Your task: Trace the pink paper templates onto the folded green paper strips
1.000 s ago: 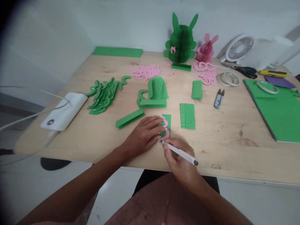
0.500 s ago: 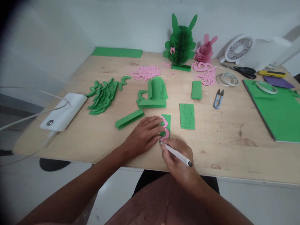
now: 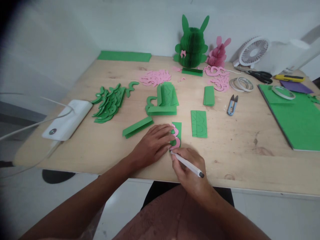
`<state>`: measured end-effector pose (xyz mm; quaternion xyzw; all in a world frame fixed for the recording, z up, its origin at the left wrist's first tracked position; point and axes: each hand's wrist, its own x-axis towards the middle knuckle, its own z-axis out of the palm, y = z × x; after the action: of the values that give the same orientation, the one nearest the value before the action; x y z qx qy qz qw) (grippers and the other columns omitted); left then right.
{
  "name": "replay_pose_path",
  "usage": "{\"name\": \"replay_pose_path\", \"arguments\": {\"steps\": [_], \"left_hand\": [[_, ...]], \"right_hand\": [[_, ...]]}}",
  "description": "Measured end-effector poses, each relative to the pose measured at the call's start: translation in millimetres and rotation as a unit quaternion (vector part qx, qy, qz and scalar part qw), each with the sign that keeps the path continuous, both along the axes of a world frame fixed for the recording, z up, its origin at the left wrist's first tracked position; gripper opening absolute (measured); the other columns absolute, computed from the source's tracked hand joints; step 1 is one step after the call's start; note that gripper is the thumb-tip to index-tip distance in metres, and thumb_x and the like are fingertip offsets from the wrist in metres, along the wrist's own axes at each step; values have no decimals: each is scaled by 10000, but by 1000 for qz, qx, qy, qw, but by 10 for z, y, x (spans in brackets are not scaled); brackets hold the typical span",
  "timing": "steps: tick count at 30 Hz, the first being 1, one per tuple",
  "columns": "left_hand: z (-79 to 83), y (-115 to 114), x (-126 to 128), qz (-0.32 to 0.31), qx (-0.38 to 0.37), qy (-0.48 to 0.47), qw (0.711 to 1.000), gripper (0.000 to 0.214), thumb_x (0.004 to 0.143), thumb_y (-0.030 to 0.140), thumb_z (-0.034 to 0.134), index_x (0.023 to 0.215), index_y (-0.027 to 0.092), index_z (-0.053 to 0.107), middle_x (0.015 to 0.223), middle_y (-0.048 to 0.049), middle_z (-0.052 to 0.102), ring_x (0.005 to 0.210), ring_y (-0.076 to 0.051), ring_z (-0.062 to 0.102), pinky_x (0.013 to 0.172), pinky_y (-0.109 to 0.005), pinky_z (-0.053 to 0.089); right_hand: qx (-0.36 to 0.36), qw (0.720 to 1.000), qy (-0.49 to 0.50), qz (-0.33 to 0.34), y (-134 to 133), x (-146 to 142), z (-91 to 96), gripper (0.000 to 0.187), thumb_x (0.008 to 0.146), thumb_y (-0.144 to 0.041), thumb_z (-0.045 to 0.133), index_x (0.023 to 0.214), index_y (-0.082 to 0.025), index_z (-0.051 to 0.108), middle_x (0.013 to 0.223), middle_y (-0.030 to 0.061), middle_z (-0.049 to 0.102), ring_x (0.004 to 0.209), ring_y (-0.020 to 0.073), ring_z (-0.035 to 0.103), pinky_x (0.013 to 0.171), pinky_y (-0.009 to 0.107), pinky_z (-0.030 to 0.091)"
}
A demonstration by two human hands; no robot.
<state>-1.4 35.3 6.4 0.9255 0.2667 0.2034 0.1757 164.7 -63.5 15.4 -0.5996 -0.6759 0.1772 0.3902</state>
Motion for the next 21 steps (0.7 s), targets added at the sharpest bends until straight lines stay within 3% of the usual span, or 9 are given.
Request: {"name": "replay_pose_path", "arguments": {"steps": [21], "left_hand": [[3, 1, -2, -5, -3, 2, 1000, 208, 929, 211, 463, 1090, 204, 594, 1338, -95, 530, 1337, -239, 399, 1119, -437, 307]], "right_hand": [[7, 1000, 8, -10, -8, 6, 40, 125, 871, -200, 554, 908, -220, 672, 862, 37, 745, 783, 188, 702, 721, 330, 576]]}}
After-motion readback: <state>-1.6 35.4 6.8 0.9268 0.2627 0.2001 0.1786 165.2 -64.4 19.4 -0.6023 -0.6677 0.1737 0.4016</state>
